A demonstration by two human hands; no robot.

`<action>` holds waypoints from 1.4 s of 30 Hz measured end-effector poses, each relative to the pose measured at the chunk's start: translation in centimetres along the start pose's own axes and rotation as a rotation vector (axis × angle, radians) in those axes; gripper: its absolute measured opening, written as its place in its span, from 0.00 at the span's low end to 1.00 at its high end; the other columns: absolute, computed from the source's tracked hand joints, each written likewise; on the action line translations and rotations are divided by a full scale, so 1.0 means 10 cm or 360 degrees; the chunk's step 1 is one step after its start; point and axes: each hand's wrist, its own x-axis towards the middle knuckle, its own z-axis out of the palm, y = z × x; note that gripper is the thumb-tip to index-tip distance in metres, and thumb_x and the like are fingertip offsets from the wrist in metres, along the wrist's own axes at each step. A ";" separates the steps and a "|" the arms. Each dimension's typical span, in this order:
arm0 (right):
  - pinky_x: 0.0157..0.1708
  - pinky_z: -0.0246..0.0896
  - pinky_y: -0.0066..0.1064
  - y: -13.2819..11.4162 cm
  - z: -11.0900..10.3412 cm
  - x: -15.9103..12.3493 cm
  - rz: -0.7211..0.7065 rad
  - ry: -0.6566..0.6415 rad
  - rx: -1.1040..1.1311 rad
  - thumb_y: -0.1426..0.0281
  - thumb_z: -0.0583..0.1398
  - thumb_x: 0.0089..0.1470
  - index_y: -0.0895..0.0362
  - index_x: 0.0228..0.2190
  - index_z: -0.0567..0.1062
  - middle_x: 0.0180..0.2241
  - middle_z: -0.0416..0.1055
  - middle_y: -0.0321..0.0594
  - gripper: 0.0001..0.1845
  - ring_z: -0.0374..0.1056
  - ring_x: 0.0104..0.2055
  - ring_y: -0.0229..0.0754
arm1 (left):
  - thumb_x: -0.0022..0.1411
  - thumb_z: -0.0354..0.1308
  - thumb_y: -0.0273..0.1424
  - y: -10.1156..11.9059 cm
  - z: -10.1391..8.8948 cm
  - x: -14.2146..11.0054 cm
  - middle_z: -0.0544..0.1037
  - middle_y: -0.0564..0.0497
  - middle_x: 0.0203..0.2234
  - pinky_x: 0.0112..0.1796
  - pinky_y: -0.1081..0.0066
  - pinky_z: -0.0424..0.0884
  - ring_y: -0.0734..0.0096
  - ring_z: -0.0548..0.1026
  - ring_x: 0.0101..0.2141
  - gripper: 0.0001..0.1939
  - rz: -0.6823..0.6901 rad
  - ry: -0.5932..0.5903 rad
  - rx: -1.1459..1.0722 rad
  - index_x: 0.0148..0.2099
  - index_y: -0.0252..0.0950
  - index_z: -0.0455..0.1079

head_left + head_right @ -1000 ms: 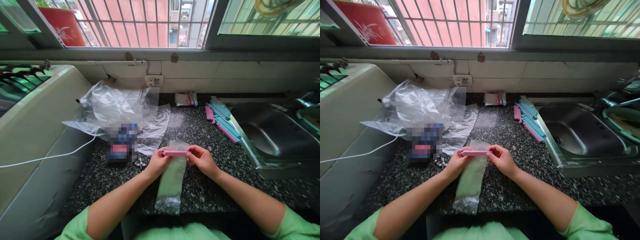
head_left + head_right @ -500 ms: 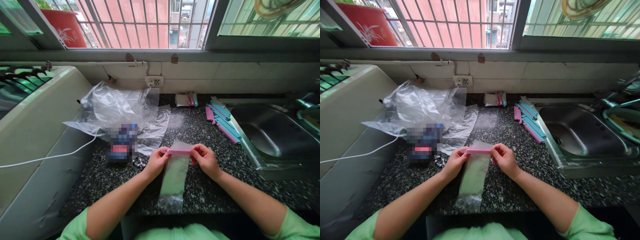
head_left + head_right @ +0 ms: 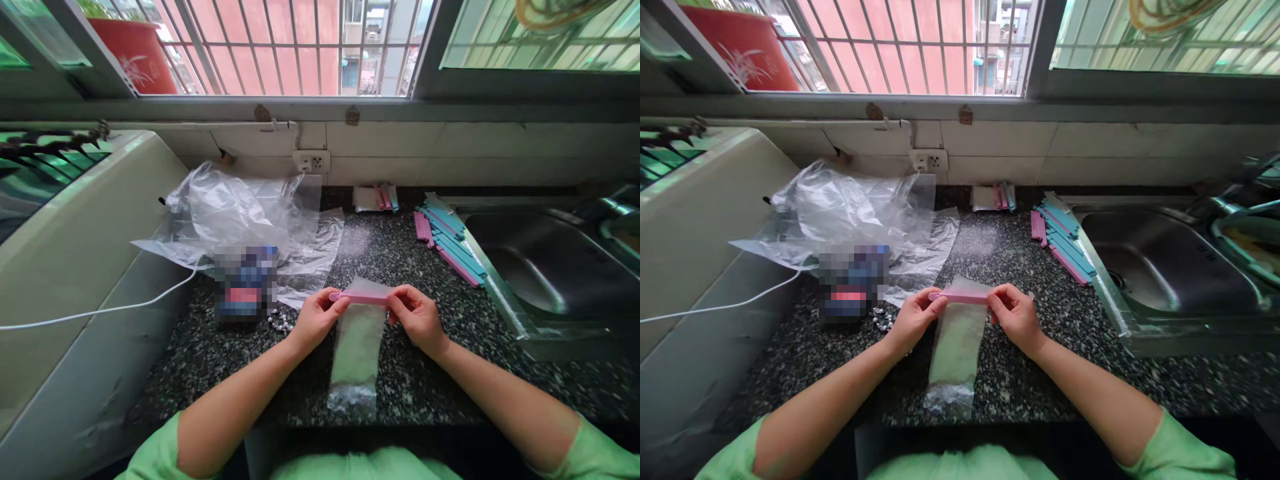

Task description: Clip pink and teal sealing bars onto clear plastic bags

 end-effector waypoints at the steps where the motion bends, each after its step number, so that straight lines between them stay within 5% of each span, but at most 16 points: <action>1: 0.16 0.58 0.24 0.00 0.00 -0.01 -0.0005 -0.0012 -0.0024 0.57 0.60 0.48 0.56 0.24 0.68 0.18 0.66 0.32 0.14 0.62 0.16 0.32 | 0.47 0.60 0.45 0.00 0.00 0.00 0.63 0.56 0.18 0.25 0.76 0.56 0.78 0.59 0.22 0.19 0.0015 0.0016 0.0041 0.26 0.33 0.67; 11: 0.19 0.58 0.26 0.07 -0.01 0.01 -0.0018 -0.0276 -0.0217 0.57 0.58 0.48 0.56 0.28 0.70 0.19 0.65 0.33 0.15 0.61 0.19 0.34 | 0.48 0.59 0.44 0.00 -0.04 0.02 0.63 0.56 0.19 0.24 0.76 0.55 0.78 0.59 0.22 0.18 0.0114 -0.0016 0.0107 0.27 0.32 0.68; 27: 0.21 0.56 0.26 0.05 -0.03 0.02 -0.0094 -0.0315 -0.0316 0.60 0.58 0.49 0.57 0.27 0.72 0.20 0.65 0.35 0.13 0.60 0.21 0.34 | 0.49 0.58 0.45 -0.01 -0.04 0.03 0.60 0.57 0.16 0.24 0.76 0.53 0.79 0.56 0.21 0.19 0.0132 -0.0033 0.0171 0.22 0.33 0.64; 36: 0.19 0.55 0.26 0.02 -0.14 0.11 -0.0037 0.0008 -0.0187 0.54 0.59 0.46 0.56 0.25 0.70 0.18 0.63 0.33 0.17 0.58 0.19 0.34 | 0.46 0.56 0.50 -0.04 -0.04 0.05 0.61 0.57 0.17 0.24 0.75 0.53 0.78 0.58 0.22 0.23 -0.0120 -0.0484 0.0319 0.22 0.32 0.63; 42: 0.20 0.56 0.26 0.01 -0.15 0.17 0.0001 0.0139 -0.0111 0.52 0.60 0.44 0.56 0.24 0.69 0.17 0.62 0.32 0.20 0.58 0.19 0.34 | 0.48 0.56 0.49 -0.12 -0.04 0.03 0.57 0.57 0.17 0.23 0.76 0.50 0.79 0.55 0.21 0.24 -0.0130 -0.0569 0.0388 0.20 0.33 0.60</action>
